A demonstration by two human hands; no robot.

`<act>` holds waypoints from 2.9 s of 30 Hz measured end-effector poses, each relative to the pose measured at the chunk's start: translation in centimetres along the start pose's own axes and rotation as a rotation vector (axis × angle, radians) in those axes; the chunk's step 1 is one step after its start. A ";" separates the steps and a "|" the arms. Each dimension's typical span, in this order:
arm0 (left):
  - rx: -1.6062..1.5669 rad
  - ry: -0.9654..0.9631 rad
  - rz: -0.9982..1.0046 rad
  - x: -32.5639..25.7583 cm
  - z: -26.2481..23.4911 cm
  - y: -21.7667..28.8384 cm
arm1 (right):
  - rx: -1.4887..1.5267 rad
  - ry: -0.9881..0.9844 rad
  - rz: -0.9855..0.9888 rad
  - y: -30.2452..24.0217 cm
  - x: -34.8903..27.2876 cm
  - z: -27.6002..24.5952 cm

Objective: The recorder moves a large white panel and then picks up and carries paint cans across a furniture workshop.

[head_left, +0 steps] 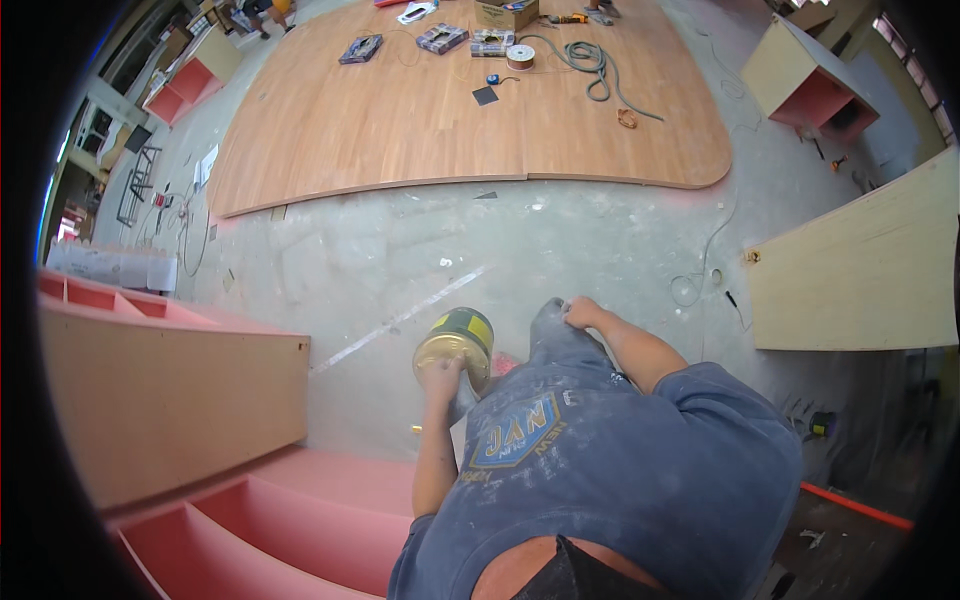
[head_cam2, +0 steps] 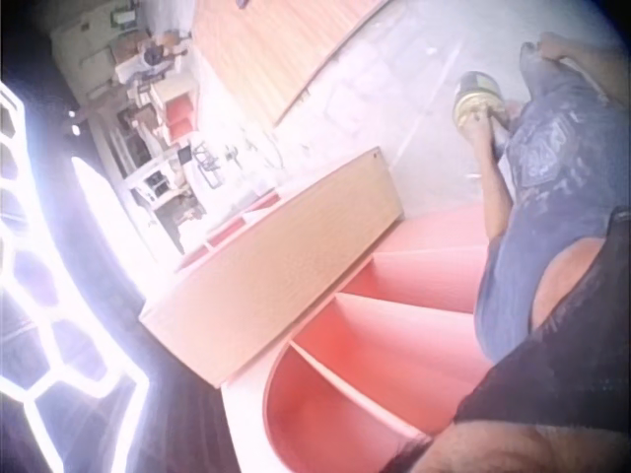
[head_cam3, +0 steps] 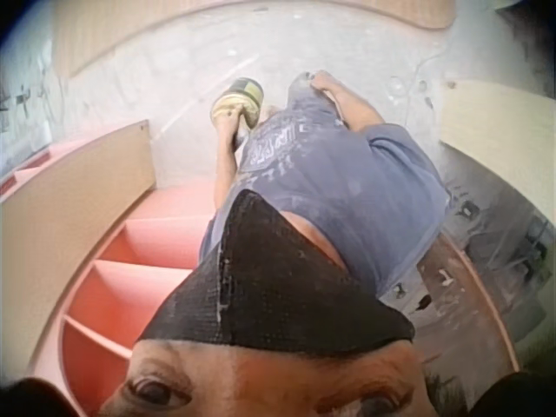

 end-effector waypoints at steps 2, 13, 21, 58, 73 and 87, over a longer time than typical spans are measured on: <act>0.009 -0.017 -0.103 3.1 -2.9 -2.4 | 0.053 0.107 -0.043 -2.1 2.3 -1.7; 0.046 0.133 -0.458 13.9 -20.1 -12.8 | -0.019 -0.401 0.320 -8.1 15.9 -4.6; -0.029 0.349 -0.628 17.5 -33.8 -13.5 | -0.466 -0.340 0.043 -29.8 37.7 -18.4; -0.173 -0.029 -0.736 58.6 -88.7 -29.2 | -0.256 -0.266 -0.201 -90.1 94.9 -40.4; -0.519 -0.028 -0.663 76.1 -103.4 -44.3 | -0.258 -0.645 0.156 -106.5 107.1 -41.7; -0.448 0.218 -0.683 92.8 -133.7 -42.8 | 0.117 -0.529 0.359 -120.9 127.8 -51.1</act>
Point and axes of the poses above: each hand's wrist, its own x-axis towards the middle knuckle, its own z-axis out of the palm, y = z × x, the point moved 5 cm from there along x, towards the middle knuckle, and after that the axes turned 15 degrees about -y, right-handed, at the moved point
